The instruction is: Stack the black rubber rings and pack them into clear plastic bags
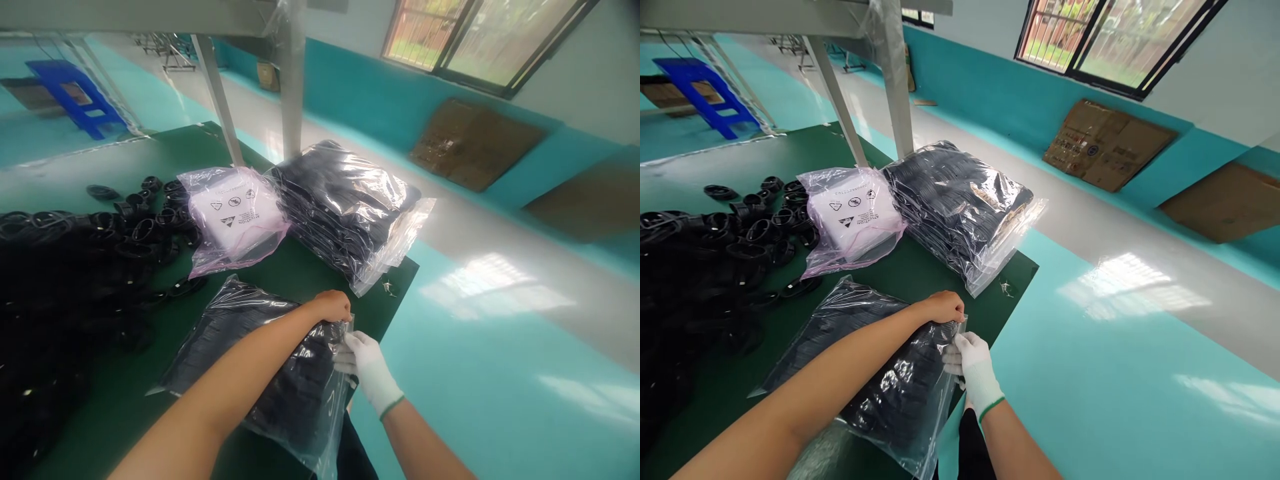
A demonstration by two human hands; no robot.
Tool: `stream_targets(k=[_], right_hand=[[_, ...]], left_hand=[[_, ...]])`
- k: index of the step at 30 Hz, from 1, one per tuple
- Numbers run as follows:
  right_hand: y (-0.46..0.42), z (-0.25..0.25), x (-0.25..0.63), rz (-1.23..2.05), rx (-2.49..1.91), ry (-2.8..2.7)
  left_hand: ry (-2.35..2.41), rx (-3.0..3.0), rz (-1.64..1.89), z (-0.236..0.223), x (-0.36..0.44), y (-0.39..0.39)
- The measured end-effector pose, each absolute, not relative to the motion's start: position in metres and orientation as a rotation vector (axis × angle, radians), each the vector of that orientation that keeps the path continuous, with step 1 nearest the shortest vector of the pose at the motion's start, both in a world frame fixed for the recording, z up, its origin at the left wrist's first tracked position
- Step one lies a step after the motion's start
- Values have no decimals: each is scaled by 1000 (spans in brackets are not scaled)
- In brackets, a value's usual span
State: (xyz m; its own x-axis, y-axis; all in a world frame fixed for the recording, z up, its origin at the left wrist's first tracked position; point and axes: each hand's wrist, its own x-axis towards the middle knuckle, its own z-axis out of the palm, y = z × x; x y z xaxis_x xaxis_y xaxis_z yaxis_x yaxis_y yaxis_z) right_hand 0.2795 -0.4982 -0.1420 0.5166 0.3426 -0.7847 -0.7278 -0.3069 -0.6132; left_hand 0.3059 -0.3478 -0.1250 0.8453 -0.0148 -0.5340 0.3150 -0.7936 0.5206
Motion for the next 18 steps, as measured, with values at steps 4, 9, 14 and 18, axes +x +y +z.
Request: stream_targets(k=[4,9,14,18], right_hand=[[-493,-144,282,1084,-1569,336],[-492,-148,281,1082,-1539,334],[-504,-145,275,1134,-1484,327],[-502,-140,273,1119,-1398,351]], left_hand=[[233,2397,-701,-126,307,-349],[232,2390,-699,-126,307,-348],[219,2370,-700,-127,307,-346],[209,2364,-695,-129,306,-346]])
